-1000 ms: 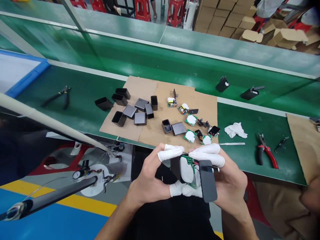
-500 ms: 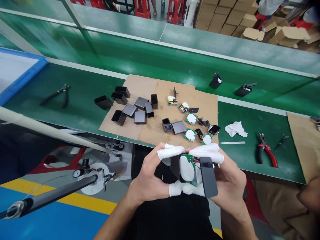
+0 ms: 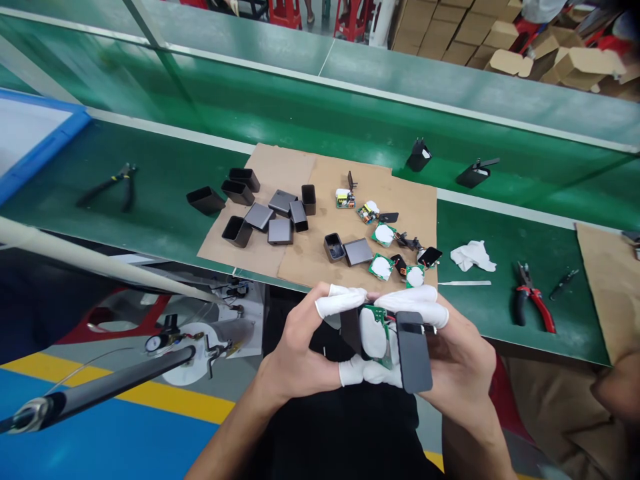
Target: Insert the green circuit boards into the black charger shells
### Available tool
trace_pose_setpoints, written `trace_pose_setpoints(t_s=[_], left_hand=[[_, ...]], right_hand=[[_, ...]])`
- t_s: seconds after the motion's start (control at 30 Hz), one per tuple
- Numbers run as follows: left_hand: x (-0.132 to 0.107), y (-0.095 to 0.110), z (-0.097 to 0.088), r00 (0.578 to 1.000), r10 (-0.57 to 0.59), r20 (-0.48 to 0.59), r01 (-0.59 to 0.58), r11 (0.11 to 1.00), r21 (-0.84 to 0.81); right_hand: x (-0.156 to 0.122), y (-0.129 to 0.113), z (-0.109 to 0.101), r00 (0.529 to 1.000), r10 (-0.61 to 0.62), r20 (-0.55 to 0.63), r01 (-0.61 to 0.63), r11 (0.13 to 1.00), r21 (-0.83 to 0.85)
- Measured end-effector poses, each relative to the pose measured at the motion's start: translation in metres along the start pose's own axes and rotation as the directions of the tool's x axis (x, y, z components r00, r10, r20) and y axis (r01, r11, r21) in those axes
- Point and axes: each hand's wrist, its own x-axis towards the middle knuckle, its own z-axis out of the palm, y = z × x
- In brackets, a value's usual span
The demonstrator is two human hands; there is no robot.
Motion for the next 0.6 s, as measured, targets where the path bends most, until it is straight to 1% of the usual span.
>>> trace_pose_setpoints(t_s=[0.23,0.4,0.5,0.6], left_hand=[[0.0011,-0.0023,-0.0008,1.000,0.018,0.002,-0.018,1.000,0.019],[-0.0024,-0.0007,-0.0025,0.999,-0.039,0.013,0.039,0.999,0.031],[-0.0063,-0.0028,-0.0031,0.997,-0.071,0.000,0.071,0.996,0.053],[-0.0081,-0.0060,-0.0034,0.997,-0.077,-0.018,0.078,0.993,0.088]], right_hand=[[0.0001,-0.0017,0.0003,1.000,0.024,0.014,-0.024,1.000,0.003],[0.0019,-0.0027,0.0015,0.999,0.034,0.036,-0.033,0.999,-0.012],[0.0029,-0.0026,0.0054,0.997,0.057,0.049,-0.057,0.998,-0.006],[0.0029,-0.0013,0.0094,0.997,0.063,0.045,-0.063,0.998,-0.003]])
